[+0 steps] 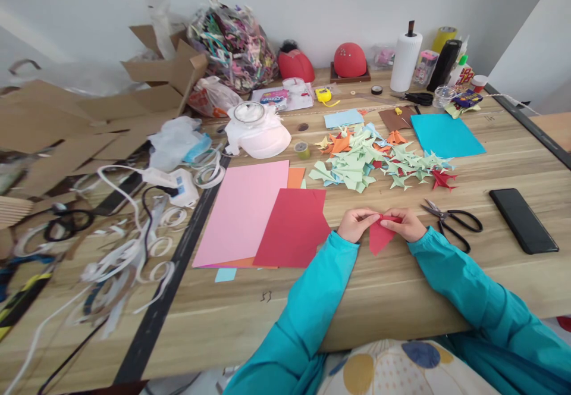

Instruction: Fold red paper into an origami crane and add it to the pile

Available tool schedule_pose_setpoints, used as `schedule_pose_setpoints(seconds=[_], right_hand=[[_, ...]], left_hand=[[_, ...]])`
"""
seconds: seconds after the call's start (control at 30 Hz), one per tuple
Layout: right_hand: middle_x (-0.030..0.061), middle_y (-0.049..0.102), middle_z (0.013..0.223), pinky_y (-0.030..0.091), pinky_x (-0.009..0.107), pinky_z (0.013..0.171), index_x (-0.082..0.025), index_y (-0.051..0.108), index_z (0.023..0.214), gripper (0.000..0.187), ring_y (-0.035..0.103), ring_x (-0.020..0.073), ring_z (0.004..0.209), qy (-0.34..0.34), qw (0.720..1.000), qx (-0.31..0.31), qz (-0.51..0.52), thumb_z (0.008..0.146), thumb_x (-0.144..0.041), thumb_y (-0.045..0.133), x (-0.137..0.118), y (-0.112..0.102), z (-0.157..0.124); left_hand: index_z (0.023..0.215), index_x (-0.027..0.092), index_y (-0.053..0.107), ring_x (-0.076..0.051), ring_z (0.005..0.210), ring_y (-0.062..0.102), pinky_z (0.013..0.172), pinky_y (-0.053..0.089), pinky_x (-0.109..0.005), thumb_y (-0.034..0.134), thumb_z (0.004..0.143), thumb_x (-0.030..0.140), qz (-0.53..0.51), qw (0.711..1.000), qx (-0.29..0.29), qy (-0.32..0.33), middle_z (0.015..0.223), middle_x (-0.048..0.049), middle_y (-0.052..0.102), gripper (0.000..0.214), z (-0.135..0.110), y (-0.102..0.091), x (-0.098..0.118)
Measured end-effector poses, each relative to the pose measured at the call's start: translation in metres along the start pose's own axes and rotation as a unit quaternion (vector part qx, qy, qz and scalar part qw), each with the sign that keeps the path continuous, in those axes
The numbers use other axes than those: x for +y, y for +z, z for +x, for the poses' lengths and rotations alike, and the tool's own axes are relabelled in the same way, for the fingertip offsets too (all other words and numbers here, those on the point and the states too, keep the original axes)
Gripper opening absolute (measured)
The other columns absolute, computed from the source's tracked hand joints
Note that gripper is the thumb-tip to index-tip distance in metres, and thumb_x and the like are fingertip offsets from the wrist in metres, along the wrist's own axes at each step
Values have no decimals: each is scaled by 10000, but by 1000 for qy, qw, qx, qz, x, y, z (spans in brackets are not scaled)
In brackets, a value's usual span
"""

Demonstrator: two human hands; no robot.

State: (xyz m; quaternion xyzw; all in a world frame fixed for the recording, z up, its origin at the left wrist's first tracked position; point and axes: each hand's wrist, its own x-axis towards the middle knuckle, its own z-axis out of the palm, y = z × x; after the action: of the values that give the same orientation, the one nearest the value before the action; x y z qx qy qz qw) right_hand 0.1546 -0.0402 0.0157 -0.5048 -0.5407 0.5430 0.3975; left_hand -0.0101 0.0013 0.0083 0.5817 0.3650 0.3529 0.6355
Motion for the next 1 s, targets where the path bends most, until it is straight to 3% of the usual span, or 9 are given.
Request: schedule_pose_setpoints(seconds=[0.5, 1.0], right_hand=[[-1, 563, 601, 382, 228, 518, -130, 600, 702, 355, 469, 98, 538, 9, 1000, -2, 10, 672, -483, 613, -1, 1, 0], [6, 552, 591, 390, 229, 501, -137, 592, 701, 352, 461, 100, 529, -22, 999, -4, -39, 693, -489, 590, -1, 0, 0]], left_hand=[[716, 129, 683, -148, 676, 584, 645, 453, -253, 648, 658, 370, -8, 999, 48, -1, 711, -50, 672, 250, -1, 7, -3], [684, 135, 681, -147, 653, 582, 631, 455, -256, 668, 627, 378, -19, 998, 53, -17, 678, -42, 668, 250, -2, 8, 3]])
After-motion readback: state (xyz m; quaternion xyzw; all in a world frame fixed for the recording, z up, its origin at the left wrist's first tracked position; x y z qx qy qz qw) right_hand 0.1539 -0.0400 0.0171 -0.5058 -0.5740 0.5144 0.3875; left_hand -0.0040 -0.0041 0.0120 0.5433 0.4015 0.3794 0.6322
